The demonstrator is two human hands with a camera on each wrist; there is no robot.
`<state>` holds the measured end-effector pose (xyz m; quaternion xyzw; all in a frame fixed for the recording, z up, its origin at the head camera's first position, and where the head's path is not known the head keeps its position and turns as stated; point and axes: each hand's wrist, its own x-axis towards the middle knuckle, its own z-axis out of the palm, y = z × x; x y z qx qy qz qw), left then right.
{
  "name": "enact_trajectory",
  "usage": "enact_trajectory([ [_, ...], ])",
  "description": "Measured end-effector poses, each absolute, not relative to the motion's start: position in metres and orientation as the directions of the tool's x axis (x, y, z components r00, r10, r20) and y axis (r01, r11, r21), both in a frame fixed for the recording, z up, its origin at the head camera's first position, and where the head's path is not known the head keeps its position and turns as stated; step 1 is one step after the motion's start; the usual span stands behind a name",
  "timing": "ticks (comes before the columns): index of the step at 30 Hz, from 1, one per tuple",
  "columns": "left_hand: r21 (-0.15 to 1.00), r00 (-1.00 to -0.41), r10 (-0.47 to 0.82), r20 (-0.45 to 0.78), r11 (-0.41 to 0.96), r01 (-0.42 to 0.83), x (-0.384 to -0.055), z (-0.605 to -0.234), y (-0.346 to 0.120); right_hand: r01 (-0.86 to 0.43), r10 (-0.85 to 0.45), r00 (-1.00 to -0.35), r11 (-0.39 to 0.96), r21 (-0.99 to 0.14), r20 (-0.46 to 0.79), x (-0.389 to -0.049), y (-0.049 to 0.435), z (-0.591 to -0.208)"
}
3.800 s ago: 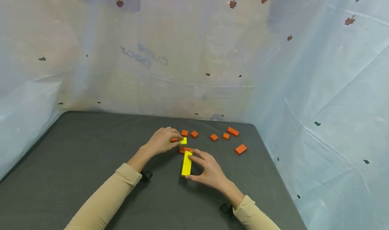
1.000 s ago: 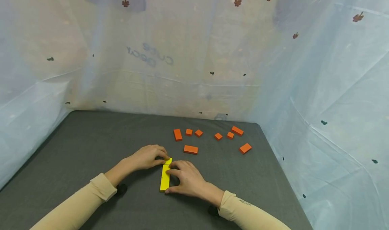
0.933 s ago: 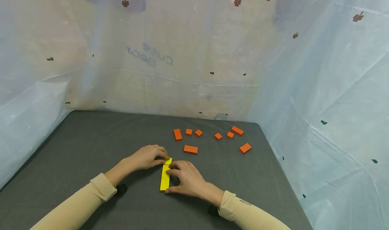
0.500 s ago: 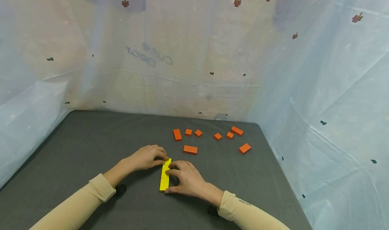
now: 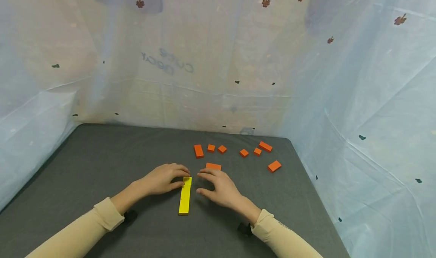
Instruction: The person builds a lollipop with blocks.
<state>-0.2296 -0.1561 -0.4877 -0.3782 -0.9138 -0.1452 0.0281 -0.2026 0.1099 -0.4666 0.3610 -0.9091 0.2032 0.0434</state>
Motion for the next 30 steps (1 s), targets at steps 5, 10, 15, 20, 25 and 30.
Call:
enact_trajectory([
  [5,0.2,-0.68,0.715,0.163,0.651,0.732,-0.215,-0.485,-0.158,-0.591,-0.545,-0.803,0.685,-0.425,0.239,-0.226,0.128,-0.466],
  [10,0.161,-0.65,0.751,0.114,0.631,0.758,-0.201,-0.487,-0.16,-0.531,-0.498,-0.843,0.708,-0.467,0.203,-0.246,0.143,-0.471],
  [15,0.129,-0.632,0.771,0.081,0.621,0.773,-0.192,-0.492,-0.161,-0.498,-0.487,-0.858,0.714,-0.492,0.162,-0.259,0.153,-0.479],
  [20,0.123,-0.626,0.773,0.102,0.614,0.779,-0.188,-0.495,-0.163,-0.503,-0.504,-0.852,0.718,-0.48,0.139,-0.265,0.155,-0.484],
  [25,0.143,-0.633,0.768,0.095,0.619,0.772,-0.188,-0.496,-0.163,-0.494,-0.502,-0.857,0.739,-0.458,0.116,-0.268,0.153,-0.486],
  [30,0.15,-0.64,0.764,0.08,0.625,0.766,-0.187,-0.494,-0.163,-0.493,-0.501,-0.859,0.747,-0.447,0.11,-0.271,0.15,-0.486],
])
